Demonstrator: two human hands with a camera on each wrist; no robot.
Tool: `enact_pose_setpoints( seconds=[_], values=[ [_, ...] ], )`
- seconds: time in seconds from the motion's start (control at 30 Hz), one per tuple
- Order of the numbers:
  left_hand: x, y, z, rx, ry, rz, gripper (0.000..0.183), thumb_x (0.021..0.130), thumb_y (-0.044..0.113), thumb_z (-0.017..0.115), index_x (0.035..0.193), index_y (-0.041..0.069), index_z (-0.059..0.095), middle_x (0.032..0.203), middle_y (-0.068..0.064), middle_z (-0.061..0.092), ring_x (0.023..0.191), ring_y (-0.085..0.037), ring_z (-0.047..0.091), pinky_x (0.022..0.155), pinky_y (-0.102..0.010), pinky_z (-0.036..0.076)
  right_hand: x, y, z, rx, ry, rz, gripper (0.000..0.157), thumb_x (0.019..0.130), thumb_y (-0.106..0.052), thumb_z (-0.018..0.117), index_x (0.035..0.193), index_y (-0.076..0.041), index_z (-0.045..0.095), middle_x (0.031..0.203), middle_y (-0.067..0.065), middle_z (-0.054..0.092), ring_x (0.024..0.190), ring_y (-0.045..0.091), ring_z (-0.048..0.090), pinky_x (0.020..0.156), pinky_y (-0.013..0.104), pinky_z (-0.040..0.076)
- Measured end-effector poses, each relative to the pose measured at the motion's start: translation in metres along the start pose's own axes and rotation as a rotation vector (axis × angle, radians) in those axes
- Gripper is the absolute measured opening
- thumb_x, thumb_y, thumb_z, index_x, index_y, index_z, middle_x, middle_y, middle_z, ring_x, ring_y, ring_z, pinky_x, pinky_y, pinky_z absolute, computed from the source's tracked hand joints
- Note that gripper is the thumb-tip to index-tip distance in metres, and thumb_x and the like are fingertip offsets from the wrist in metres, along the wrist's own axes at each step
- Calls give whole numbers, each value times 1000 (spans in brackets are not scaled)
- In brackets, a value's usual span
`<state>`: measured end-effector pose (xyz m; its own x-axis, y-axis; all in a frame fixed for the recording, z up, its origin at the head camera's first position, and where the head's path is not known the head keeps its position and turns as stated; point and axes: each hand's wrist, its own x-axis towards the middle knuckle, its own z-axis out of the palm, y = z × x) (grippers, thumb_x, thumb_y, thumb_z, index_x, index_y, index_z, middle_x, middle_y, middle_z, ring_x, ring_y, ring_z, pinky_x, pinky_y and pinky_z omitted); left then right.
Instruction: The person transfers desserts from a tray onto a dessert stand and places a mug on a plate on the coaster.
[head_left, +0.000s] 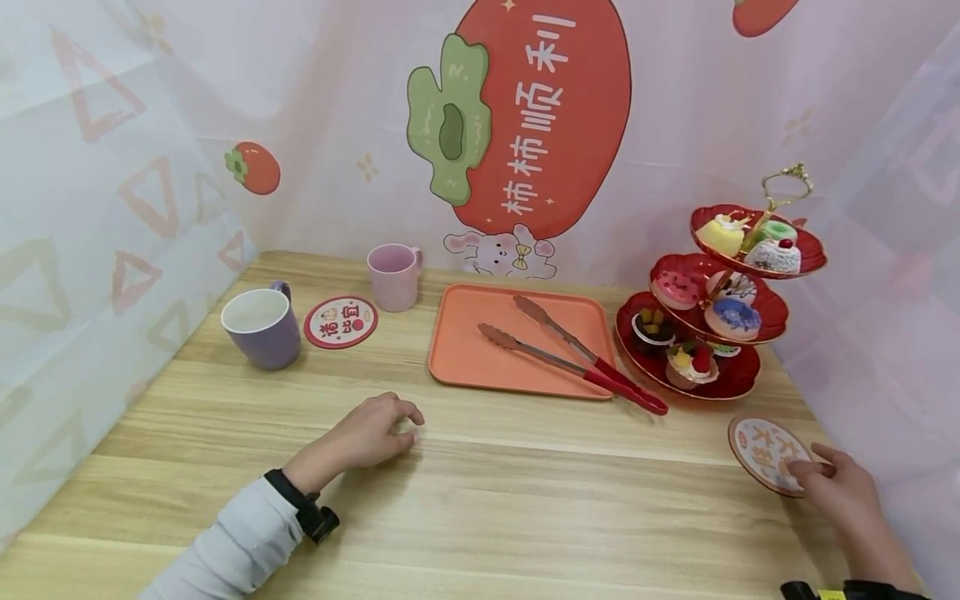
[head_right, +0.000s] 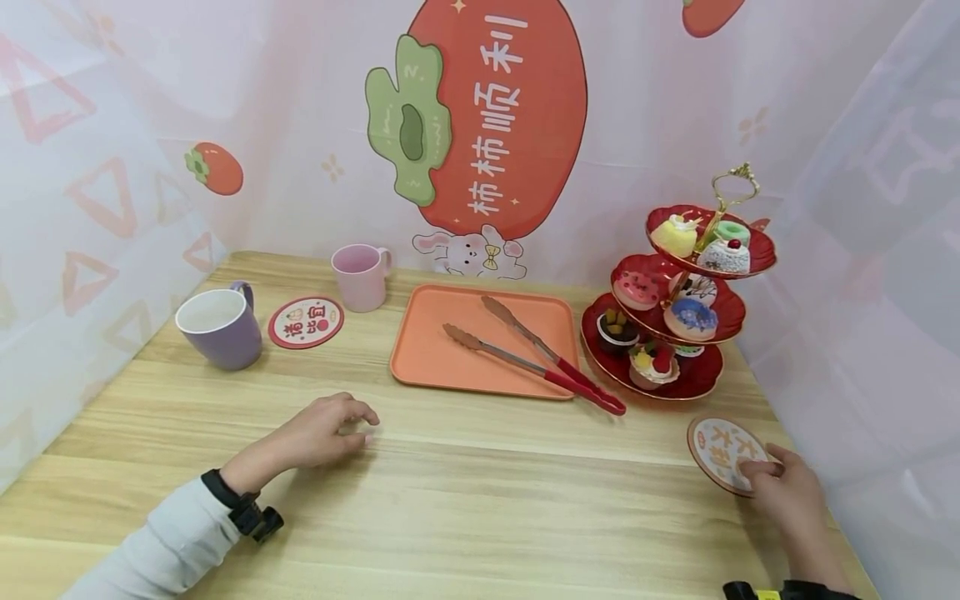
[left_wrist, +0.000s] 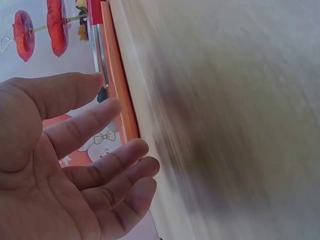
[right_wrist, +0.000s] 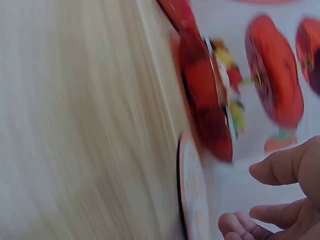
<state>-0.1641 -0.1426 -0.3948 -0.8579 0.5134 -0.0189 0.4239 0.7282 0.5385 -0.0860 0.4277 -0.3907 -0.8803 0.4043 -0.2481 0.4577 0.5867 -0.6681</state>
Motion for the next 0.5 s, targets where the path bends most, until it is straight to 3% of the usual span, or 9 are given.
enact_pose_setpoints(
  seconds=[0.13,0.3,0.37,0.5],
  values=[
    [2,-3,0,-8,7,-39,17,83,13,67,98,7,68,95,-6,61,94,-26,56,83,-46,42,-13,-16,17,-85,50,-192,63,94,-23,51,134,19,27,110,31,50,73,-11,40,58,20,43],
    [5,-5,0,-37,8,-62,18,83,13,67,99,5,67,94,-7,62,90,-24,56,80,-45,44,-25,-37,36,-90,83,-375,51,91,-15,56,128,16,39,109,34,52,74,-15,41,59,13,42],
    [6,-6,1,-43,21,-56,18,83,13,68,99,5,67,91,-7,61,87,-23,56,78,-43,44,-29,-46,41,-113,88,-426,49,90,-15,59,126,16,43,109,34,54,77,-8,50,60,12,42],
    [6,-8,1,-35,57,-37,19,82,13,68,99,4,67,89,-7,61,85,-23,56,76,-43,44,-35,-62,51,-134,54,-506,48,90,-13,60,124,17,45,110,36,53,90,31,61,63,17,46]
  ],
)
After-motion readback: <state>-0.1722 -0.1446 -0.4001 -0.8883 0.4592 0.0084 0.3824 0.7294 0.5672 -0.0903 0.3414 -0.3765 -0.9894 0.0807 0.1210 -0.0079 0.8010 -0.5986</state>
